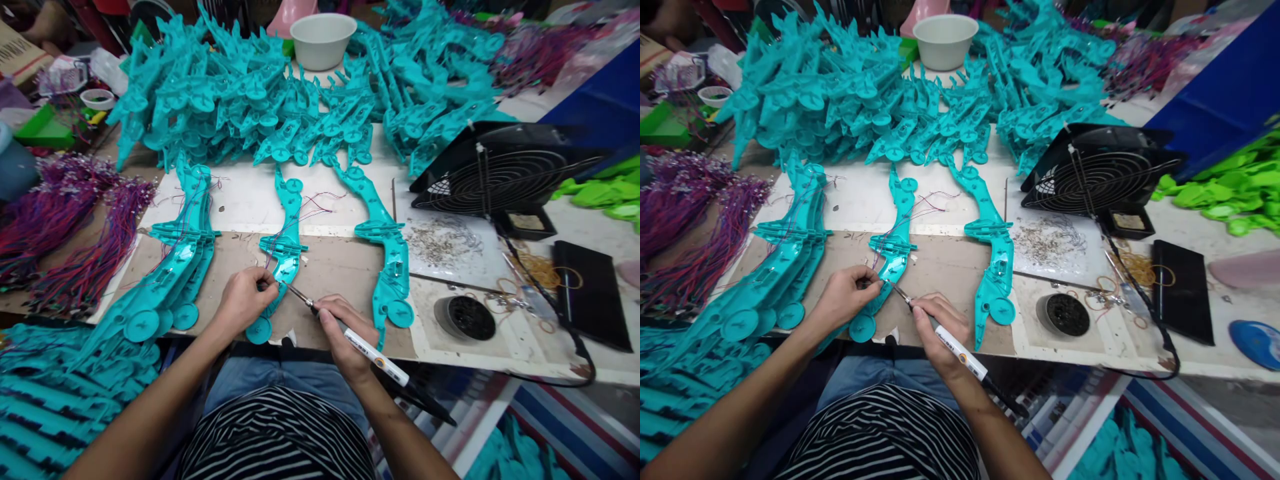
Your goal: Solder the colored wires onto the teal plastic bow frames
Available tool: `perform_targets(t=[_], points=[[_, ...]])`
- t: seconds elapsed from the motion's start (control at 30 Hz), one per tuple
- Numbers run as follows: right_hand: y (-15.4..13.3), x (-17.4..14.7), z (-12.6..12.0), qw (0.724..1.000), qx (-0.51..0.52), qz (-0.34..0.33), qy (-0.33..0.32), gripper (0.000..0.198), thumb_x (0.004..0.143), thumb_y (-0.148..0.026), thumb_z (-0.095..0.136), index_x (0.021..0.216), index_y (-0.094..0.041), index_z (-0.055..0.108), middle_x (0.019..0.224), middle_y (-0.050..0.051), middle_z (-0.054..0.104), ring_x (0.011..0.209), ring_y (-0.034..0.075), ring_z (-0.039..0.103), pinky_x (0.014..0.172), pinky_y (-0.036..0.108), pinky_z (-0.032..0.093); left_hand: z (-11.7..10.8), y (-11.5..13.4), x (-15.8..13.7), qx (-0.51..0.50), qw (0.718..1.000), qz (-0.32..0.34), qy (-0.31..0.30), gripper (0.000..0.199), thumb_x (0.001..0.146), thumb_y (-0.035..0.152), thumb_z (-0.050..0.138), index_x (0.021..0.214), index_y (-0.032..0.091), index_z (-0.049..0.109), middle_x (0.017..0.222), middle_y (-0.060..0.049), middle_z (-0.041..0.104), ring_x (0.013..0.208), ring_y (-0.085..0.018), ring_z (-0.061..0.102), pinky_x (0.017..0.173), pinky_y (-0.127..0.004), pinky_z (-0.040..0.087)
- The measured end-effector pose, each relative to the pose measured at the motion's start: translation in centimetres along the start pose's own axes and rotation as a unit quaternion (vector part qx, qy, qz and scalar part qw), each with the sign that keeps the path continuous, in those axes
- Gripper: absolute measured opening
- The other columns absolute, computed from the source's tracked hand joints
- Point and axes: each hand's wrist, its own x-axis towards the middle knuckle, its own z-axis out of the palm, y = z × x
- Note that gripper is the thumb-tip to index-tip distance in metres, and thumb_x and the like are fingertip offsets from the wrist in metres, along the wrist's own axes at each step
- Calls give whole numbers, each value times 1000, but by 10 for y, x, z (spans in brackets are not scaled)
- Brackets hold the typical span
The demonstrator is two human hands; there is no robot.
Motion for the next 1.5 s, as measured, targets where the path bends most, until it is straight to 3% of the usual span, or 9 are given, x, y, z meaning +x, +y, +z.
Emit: perform_targets(t=[0.77,0.93,1.07,1.2,1.37,1.5], points=[[3,-1,0,1000,11,-6,-12,17,86,-10,55,85,-20,69,77,4,70,71,15,65,63,29,53,0,2,0,7,1000,-6,-1,6,66,21,61,65,17,65,61,1,62,60,-14,55,57,-24,37],[5,-5,-1,999,14,2,33,17,89,-14,54,89,-20,70,79,4,70,74,16,65,64,30,53,1,0,0,2,1000,-6,-5,9,67,23,58,65,17,63,62,0,62,61,-14,54,58,-25,36],[-1,-5,-17,998,-11,10,54,18,91,-22,55,100,-22,71,83,3,72,67,14,66,60,28,53,3,-2,1,9,1000,-8,-5,9,67,23,58,66,17,63,64,0,62,62,-15,54,59,-26,36],[-12,6,-46,992,-103,26,70,22,93,-30,55,107,-21,69,80,1,74,58,11,65,58,25,54,3,-2,1,20,1000,-7,-4,8,68,22,57,67,17,64,65,0,62,63,-15,54,60,-26,36],[-5,31,-74,961,-259,10,101,23,89,-35,60,104,-20,70,93,5,76,82,18,72,79,30,57,3,-2,0,35,999,-8,-1,7,69,20,58,67,17,64,64,0,62,63,-14,53,61,-26,36],[18,45,-84,950,-300,10,84,29,89,-37,60,112,-21,67,101,5,75,93,20,71,89,34,55,2,-1,0,54,999,-2,-3,6,71,18,58,67,17,62,65,0,61,64,-15,54,61,-26,36]])
